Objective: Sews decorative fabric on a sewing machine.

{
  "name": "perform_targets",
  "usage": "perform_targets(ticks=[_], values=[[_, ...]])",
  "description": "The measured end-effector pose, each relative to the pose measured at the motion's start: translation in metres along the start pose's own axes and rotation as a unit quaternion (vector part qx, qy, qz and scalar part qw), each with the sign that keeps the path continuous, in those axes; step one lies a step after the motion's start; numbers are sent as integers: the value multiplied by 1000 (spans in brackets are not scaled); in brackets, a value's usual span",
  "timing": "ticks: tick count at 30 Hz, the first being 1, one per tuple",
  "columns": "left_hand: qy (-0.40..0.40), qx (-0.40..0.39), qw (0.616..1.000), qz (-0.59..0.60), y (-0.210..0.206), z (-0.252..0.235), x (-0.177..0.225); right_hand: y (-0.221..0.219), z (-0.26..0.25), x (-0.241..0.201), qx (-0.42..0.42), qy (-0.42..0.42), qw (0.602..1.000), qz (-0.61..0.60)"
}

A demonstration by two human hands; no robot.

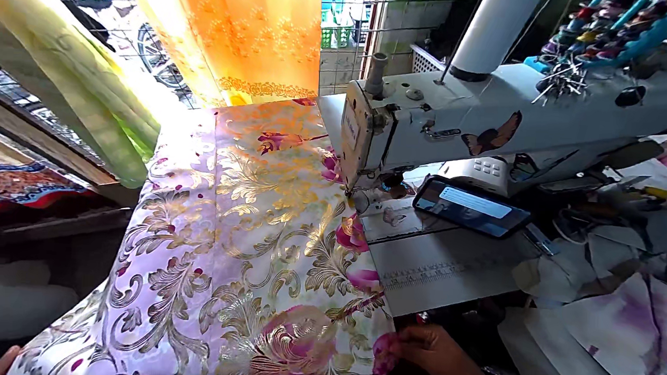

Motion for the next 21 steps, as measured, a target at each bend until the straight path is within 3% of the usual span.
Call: perform_targets(ticks=[1, 3, 5, 6, 9, 11, 14, 17, 21], values=[[17, 15, 999, -31, 6, -6, 0, 3, 0, -3, -9, 3, 999, 46], [46, 202, 965, -163, 9, -12, 5, 14, 4, -21, 9, 45, 978, 205], [43, 111, 934, -337, 28, -50, 14, 22, 11, -55, 113, 163, 916, 350], [-31, 58, 925, -375, 20, -59, 25, 24, 14, -69, 175, 231, 873, 392], [-264, -120, 860, -421, -92, -19, 69, 15, 12, -93, 259, 381, 762, 454], [-335, -192, 806, -448, -169, 29, 75, 5, 4, -90, 245, 408, 722, 502], [-340, -229, 770, -488, -232, 78, 53, -1, 0, -76, 224, 421, 698, 533], [-363, -208, 738, -530, -241, 80, 28, -3, 5, -73, 227, 421, 695, 537], [-382, -191, 723, -543, -241, 69, 26, -6, 4, -76, 236, 419, 686, 546]])
Point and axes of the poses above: each hand's wrist, its own z-axis away from the middle knuckle, its own y-axis out of the back of the hand, x = y × z, the point moved 8 cm from there along -z, towards the middle knuckle, and after that the axes turned 9 degrees about z, right-handed, at the moved point
